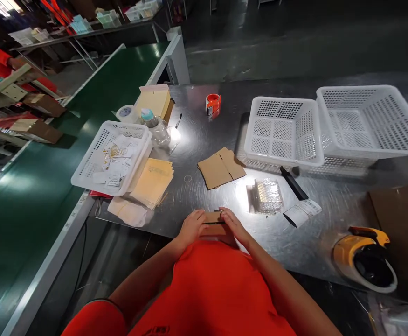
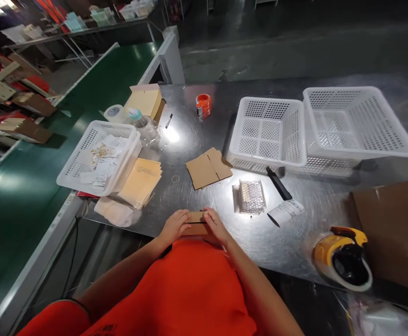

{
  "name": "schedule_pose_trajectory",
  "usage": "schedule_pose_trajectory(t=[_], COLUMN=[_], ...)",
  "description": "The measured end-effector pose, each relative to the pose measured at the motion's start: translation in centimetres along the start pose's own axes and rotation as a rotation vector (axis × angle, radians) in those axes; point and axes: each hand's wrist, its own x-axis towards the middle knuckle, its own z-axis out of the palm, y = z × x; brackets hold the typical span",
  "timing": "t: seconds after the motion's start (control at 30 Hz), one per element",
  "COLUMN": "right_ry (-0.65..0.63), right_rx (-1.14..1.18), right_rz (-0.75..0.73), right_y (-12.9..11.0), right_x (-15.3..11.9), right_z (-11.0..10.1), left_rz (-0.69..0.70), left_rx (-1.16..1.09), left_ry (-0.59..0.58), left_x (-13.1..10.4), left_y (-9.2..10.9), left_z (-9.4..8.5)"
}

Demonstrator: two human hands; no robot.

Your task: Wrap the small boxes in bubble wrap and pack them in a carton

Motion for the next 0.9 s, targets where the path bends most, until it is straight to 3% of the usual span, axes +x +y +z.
schedule_pose_trajectory(t=[0.13,0.23,0.43,0.57,0.67,0.77,0.83,0.9], right_ry=[0.049,0.100,0.156,0.157,0.157,0.193,0.189,0.146], right_rx=[0.016,0.018,-0.004,-0.001,0.033,0.072,0.059,0.015], right_rz=[0.016,0.034,0.034,0.039,0.076,0.206,0.296,0.341], right_y=[0.4,0.6,0.6,0.6,0.2,-0.4,-0.8,-1.1], right_x=[-0.6,-0.9,-0.5,-0.3,-0.5,-0.7,-0.7,-0.6], right_z=[1.0,1.7,2.2,2.0,1.9,1.4,0.8,0.2], left_rz=[-0.033,0.020,0.155,0.113,-0.066,-0.429,-0.676,-0.802], left_rx=[-0.031,-0.060,-0.070,-0.103,-0.275,-0.603,-0.760,-0.804], left_ry=[0.134,0.205,0.084,0.051,0.170,0.280,0.189,0.057], left_x=[-0.5,-1.2,-1.5,-2.0,-2.5,-1.9,-1.0,0.0], left_y=[-0.4,-1.0,-2.5,-2.2,-1.1,0.1,0.6,0.9], left_z=[2.5,3.4,2.3,1.8,1.9,1.6,1.1,0.4])
